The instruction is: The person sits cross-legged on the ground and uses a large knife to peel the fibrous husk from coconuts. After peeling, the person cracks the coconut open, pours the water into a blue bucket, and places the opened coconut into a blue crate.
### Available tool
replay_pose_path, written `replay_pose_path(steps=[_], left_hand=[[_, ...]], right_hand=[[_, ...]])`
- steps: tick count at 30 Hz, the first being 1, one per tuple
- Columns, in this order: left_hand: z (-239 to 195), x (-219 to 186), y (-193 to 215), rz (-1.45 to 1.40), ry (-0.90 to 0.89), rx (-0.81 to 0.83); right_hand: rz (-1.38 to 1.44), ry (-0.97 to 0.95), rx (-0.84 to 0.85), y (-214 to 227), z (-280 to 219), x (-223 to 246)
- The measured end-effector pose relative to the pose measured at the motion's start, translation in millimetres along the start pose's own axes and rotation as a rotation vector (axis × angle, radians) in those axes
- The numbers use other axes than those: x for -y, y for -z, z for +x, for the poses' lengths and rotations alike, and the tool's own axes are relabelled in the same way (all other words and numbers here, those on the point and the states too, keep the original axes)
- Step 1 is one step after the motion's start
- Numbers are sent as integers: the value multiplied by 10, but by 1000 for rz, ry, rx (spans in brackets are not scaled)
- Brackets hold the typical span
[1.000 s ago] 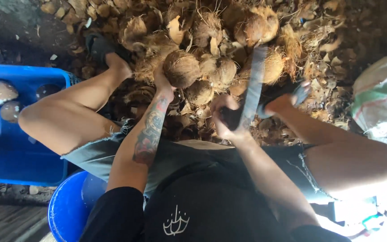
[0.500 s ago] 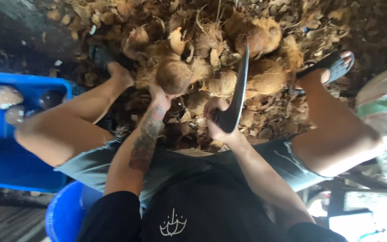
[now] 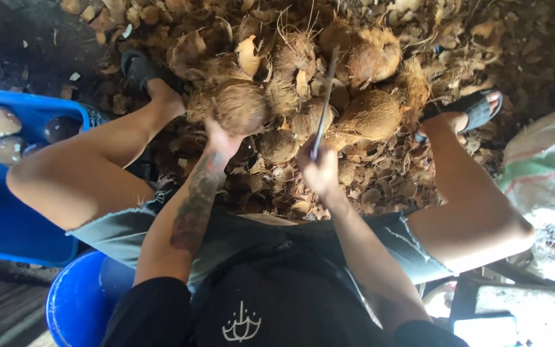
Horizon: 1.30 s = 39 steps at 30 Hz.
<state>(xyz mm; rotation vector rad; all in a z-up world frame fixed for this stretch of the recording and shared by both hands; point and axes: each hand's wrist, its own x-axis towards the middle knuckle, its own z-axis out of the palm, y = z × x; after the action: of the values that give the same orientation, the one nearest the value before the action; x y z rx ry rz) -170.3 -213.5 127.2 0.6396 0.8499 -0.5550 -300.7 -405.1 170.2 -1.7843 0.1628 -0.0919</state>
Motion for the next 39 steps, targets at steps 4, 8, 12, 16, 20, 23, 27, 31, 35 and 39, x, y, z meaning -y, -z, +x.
replay_pose_path(steps=[4, 8, 12, 16, 20, 23, 27, 31, 35, 39], left_hand=[[-181, -93, 22, 20, 54, 17], [-424, -189, 158, 19, 108, 30], [250, 175, 1007, 229, 161, 4], [139, 219, 888, 186, 121, 55], [-60, 68, 558, 254, 118, 125], [-621, -64, 207, 345, 70, 69], [-883, -62, 76, 422, 26, -50], [-802, 114, 85, 437, 113, 1], [-542, 238, 259, 468, 297, 65], [-497, 254, 229, 380, 602, 201]], right_hand=[[-242, -27, -145, -47, 396, 46], [-600, -112, -297, -54, 754, -952], [-805, -60, -263, 37, 921, -1696], [-884, 6, -290, 160, 884, -1831], [-929, -88, -237, 191, 899, -1588], [-672, -12, -109, -124, 719, -323], [-81, 573, 210, -534, 524, 229], [36, 570, 154, -935, 387, 90], [196, 332, -27, -954, 316, 258], [520, 141, -43, -790, 496, 784]])
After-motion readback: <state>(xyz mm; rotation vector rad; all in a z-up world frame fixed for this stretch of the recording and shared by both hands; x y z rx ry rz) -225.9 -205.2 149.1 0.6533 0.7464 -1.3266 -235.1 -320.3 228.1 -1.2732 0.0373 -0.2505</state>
